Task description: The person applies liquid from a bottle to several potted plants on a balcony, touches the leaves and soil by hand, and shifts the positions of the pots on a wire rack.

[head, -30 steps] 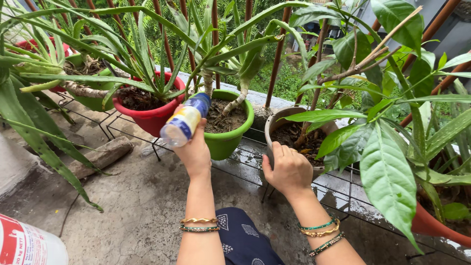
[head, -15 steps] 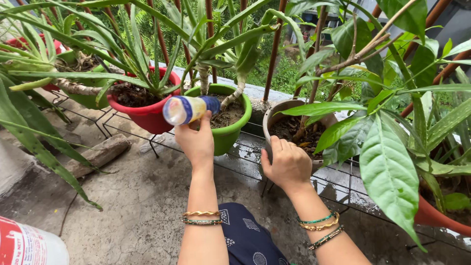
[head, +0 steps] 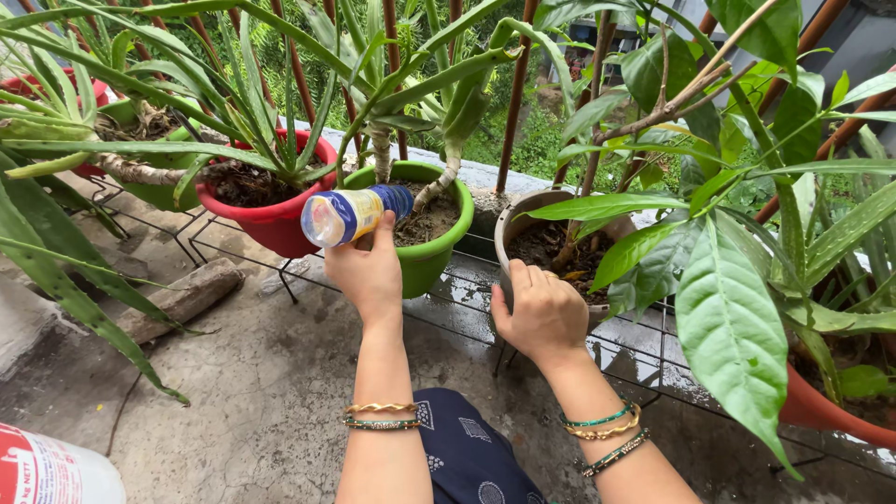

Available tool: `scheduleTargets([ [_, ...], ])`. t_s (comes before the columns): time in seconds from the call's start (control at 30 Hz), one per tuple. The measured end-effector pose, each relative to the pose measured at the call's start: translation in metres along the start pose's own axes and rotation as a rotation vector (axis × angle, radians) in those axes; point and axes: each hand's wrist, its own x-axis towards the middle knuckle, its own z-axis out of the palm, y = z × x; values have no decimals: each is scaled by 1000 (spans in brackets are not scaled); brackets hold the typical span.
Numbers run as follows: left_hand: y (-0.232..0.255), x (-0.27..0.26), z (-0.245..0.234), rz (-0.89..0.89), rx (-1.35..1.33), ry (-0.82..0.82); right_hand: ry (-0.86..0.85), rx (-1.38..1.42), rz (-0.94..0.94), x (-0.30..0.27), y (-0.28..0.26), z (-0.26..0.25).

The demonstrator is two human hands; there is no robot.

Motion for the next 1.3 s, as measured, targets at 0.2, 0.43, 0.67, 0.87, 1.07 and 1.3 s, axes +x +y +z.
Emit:
scheduleTargets([
  [0.2, -1, -2, -1, 3, 65, -15, -11, 1, 20, 0, 0, 1],
  [0.43, -3, -5, -1, -26, -36, -39, -29, 1, 24, -1, 1, 2],
  [0.67, 0, -4, -2, -4, 36, -42, -39, -7, 18, -1, 1, 3],
  [0.87, 14, -9, -4, 140, 88, -93, -24, 4, -5, 0, 0, 2],
  [1.07, 34, -18, -5, -15, -109, -116, -1, 54, -26, 4, -3, -3],
  [1.3, 54, -38, -8, 552, 289, -100, 41, 582, 181, 12, -5, -22],
])
